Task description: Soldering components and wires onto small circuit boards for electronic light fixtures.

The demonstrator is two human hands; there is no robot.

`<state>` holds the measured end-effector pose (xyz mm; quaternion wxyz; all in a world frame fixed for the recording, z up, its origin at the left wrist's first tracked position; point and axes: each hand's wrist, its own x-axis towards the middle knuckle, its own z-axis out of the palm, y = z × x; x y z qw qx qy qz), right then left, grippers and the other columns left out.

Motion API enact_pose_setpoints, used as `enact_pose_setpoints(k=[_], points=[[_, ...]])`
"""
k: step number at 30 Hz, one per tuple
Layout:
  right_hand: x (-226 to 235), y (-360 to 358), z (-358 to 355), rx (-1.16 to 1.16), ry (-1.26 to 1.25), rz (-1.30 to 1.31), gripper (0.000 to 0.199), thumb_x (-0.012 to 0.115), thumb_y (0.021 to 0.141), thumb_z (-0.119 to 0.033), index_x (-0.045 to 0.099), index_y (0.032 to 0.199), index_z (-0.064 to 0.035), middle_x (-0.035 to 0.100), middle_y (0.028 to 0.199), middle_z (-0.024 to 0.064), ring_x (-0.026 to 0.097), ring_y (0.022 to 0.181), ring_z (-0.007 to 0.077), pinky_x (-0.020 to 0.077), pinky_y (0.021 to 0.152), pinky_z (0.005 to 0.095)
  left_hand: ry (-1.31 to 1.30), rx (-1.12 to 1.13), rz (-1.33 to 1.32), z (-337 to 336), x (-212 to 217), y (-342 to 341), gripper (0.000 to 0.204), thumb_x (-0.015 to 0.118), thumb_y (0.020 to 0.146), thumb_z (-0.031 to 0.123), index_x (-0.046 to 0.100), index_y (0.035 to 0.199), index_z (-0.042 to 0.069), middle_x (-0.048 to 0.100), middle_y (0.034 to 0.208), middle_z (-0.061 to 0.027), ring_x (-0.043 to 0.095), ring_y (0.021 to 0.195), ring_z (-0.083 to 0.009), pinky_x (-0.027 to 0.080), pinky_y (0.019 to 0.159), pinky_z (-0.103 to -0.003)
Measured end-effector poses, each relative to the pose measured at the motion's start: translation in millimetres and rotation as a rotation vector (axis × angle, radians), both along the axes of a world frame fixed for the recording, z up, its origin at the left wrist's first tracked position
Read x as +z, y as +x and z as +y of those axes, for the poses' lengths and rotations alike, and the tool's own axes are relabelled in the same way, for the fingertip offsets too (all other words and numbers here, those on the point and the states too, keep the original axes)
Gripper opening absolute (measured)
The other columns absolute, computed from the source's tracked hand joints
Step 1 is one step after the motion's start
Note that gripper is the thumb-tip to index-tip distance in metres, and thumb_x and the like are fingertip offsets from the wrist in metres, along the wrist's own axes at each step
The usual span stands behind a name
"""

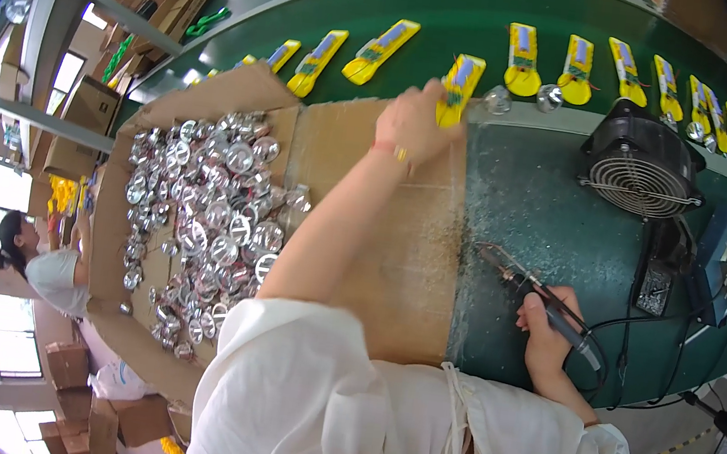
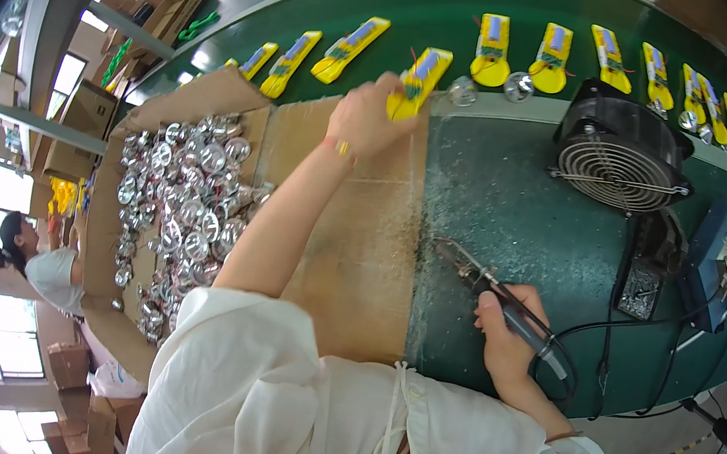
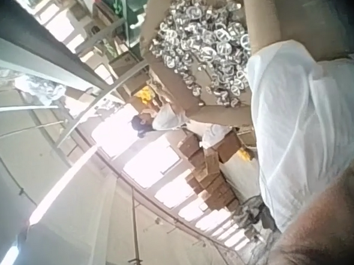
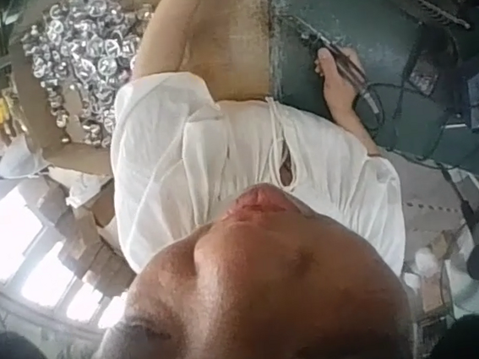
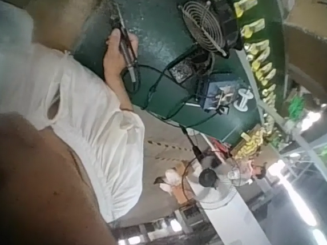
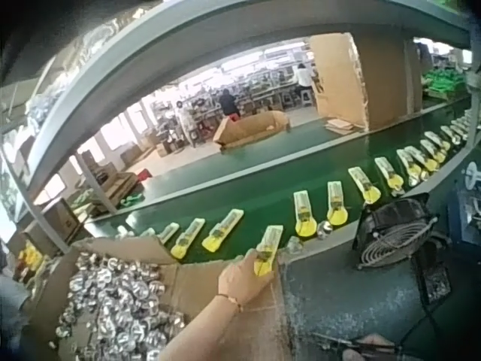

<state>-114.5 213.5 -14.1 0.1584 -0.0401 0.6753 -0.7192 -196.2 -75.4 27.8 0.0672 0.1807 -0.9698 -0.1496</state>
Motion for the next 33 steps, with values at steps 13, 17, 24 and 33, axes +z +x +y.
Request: enact_pose_setpoints(k=[13,17,24,33], points=[[-2,5,-6,-0.035,0.044,0.134,0.016,0.061,0.081,-0.013,0.051,0.085,-0.0011,0.055,0.064,0.0056,0.049,0.051,0.0084,0.0395,0.047,0.0196,-0.32,0.41,0.264,-25,12,188,0.041,0.066,0.072,0.04,0.058,0.093,0.006,0.059,0.083,-0.0096,0.055,0.08,-0.0277,0.043,0.07,-0.04],[-2,9,-7,-0.044,0.0,0.12,0.016,0.061,0.081,-0.014,0.051,0.084,-0.0017,0.056,0.064,0.0054,0.05,0.05,0.0081,0.0381,0.045,0.0188,-0.614,0.399,-0.185,-37,-3,169,0.046,0.055,0.076,0.053,0.064,0.081,0.008,0.062,0.077,-0.0082,0.054,0.086,-0.0254,0.039,0.075,-0.04],[3,16,-2,-0.014,0.003,0.143,0.017,0.062,0.081,-0.014,0.051,0.085,-0.0013,0.056,0.064,0.0051,0.05,0.05,0.0075,0.0391,0.046,0.0188,-0.553,0.162,0.217,10,-41,195,0.011,0.063,0.075,0.018,0.057,0.079,0.01,0.058,0.076,-0.0036,0.054,0.079,-0.0217,0.039,0.07,-0.035],[12,23,-9,0.045,-0.024,0.128,0.016,0.062,0.081,-0.012,0.051,0.085,-0.0006,0.056,0.064,0.0058,0.051,0.051,0.0077,0.0402,0.046,0.0189,-0.108,0.148,0.399,6,-19,202,0.012,0.067,0.07,0.014,0.064,0.078,0.007,0.062,0.07,-0.0052,0.056,0.071,-0.0211,0.041,0.071,-0.035]])
